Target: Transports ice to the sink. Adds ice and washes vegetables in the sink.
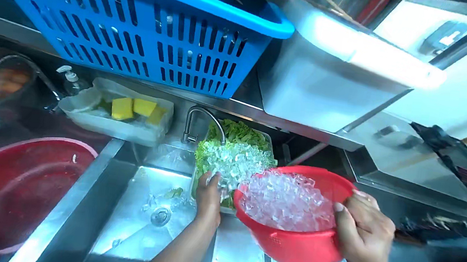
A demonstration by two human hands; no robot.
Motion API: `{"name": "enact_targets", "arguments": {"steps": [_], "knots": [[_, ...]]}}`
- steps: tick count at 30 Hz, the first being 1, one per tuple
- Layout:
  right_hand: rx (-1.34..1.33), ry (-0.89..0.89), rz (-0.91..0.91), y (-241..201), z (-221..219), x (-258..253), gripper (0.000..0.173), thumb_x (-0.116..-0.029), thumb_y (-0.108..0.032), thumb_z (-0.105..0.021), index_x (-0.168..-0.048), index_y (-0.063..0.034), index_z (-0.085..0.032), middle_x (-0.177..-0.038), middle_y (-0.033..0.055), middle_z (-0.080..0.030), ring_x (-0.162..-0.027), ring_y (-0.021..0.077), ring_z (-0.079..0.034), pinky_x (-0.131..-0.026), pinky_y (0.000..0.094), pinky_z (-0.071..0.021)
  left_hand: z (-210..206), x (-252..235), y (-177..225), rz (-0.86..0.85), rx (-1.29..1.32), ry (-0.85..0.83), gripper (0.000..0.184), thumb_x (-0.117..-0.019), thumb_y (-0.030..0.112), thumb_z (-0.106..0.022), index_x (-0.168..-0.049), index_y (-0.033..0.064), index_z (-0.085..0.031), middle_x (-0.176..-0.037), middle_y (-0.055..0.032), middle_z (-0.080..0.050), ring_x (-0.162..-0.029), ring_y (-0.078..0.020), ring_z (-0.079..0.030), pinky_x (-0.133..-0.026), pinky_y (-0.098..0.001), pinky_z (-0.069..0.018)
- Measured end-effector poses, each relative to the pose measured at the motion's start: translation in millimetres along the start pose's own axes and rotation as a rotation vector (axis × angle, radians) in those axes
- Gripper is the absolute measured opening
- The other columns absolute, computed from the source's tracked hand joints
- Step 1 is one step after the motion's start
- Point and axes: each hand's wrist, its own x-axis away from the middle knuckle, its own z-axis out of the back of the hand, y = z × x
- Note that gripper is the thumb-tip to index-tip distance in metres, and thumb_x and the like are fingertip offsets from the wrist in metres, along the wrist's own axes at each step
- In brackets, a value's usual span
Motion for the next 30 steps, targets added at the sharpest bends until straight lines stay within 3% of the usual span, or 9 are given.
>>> {"name": "enact_targets", "arguments": {"steps": [2,3,5,10,14,22,26,28,30], "knots": [[-0.013,-0.012,0.018,5,10,4,0.049,-0.1023,-0.033,-0.044,-0.056,-0.0156,-0.039,-0.052,-0.0003,-0.043,-0.056,0.0107,-0.052,-0.082,0.0371,-0.0492,3,1,-18,-0.17,-0.174,-0.027,0.053,-0.0978,0.02,-0.067,-0.144,0.0015,-0.049,-0.138,-0.0213,-0.055,-0.113,-0.026,-0.063,-0.092,-0.0434,-0.0569],[-0.021,-0.011,0.022,7,15,8,0.05,-0.103,-0.034,-0.044,-0.057,-0.0156,-0.04,-0.052,-0.0005,-0.044,-0.057,0.0102,-0.052,-0.083,0.0368,-0.0493,5,0,-30,-0.292,-0.31,-0.049,0.057,-0.0948,0.02,-0.07,-0.144,0.002,-0.05,-0.146,-0.0209,-0.051,-0.127,-0.0253,-0.058,-0.101,-0.0424,-0.0543],[-0.056,0.001,0.022,12,22,18,0.05,-0.1041,-0.036,-0.046,-0.059,-0.0157,-0.041,-0.054,-0.0008,-0.046,-0.058,0.0097,-0.053,-0.084,0.0364,-0.0495,8,-4,-53,-0.579,-0.6,-0.083,0.056,-0.0918,0.025,-0.072,-0.142,0.0042,-0.056,-0.154,-0.0228,-0.043,-0.139,-0.0311,-0.05,-0.108,-0.044,-0.0511],[-0.088,-0.004,0.005,10,27,36,0.049,-0.1037,-0.037,-0.048,-0.06,-0.0163,-0.042,-0.056,-0.0015,-0.046,-0.061,0.0098,-0.056,-0.093,0.0392,-0.0506,8,-14,-72,-0.964,-1.151,-0.196,0.04,-0.0909,0.03,-0.066,-0.131,0.0239,-0.07,-0.152,-0.0177,-0.049,-0.127,-0.0392,-0.056,-0.096,-0.0539,-0.0539],[-0.118,-0.003,-0.027,13,29,47,0.049,-0.1044,-0.037,-0.048,-0.06,-0.0163,-0.043,-0.056,-0.0017,-0.048,-0.062,0.0095,-0.057,-0.096,0.04,-0.0507,-3,-18,-45,-0.697,-1.479,-0.462,0.045,-0.0941,0.035,-0.062,-0.139,0.0303,-0.063,-0.161,-0.0064,-0.04,-0.131,-0.0327,-0.053,-0.098,-0.0512,-0.0519],[-0.137,0.025,-0.009,16,32,61,0.048,-0.1041,-0.036,-0.047,-0.061,-0.0166,-0.042,-0.056,-0.0015,-0.046,-0.061,0.01,-0.055,-0.096,0.0388,-0.0489,-23,-49,-17,-0.336,-1.651,-0.811,0.056,-0.0877,0.046,-0.07,-0.138,0.0226,-0.063,-0.155,-0.0155,-0.044,-0.137,-0.0414,-0.048,-0.1,-0.0641,-0.0496],[-0.136,0.04,-0.005,16,35,65,0.051,-0.1046,-0.038,-0.047,-0.059,-0.0162,-0.041,-0.054,-0.0009,-0.045,-0.06,0.0107,-0.055,-0.096,0.0388,-0.049,-15,-45,-15,-0.343,-1.676,-0.858,0.05,-0.091,0.039,-0.069,-0.133,0.0119,-0.066,-0.16,-0.0176,-0.038,-0.144,-0.0449,-0.038,-0.104,-0.0676,-0.046],[-0.128,0.039,-0.006,16,38,61,0.05,-0.1047,-0.039,-0.047,-0.06,-0.0165,-0.041,-0.055,-0.0012,-0.044,-0.06,0.0102,-0.054,-0.095,0.0382,-0.0487,-6,-28,-4,-0.393,-1.685,-0.775,0.036,-0.0967,0.031,-0.061,-0.128,0.0152,-0.069,-0.159,-0.0085,-0.045,-0.142,-0.038,-0.046,-0.104,-0.0651,-0.0472],[-0.131,0.043,-0.001,15,41,61,0.049,-0.1044,-0.037,-0.048,-0.06,-0.0169,-0.041,-0.054,-0.0018,-0.043,-0.059,0.0097,-0.054,-0.093,0.0382,-0.0498,1,-24,-1,-0.333,-1.733,-0.687,0.033,-0.0992,0.025,-0.055,-0.127,0.0156,-0.07,-0.151,-0.0076,-0.055,-0.134,-0.0346,-0.056,-0.105,-0.0628,-0.047]]}}
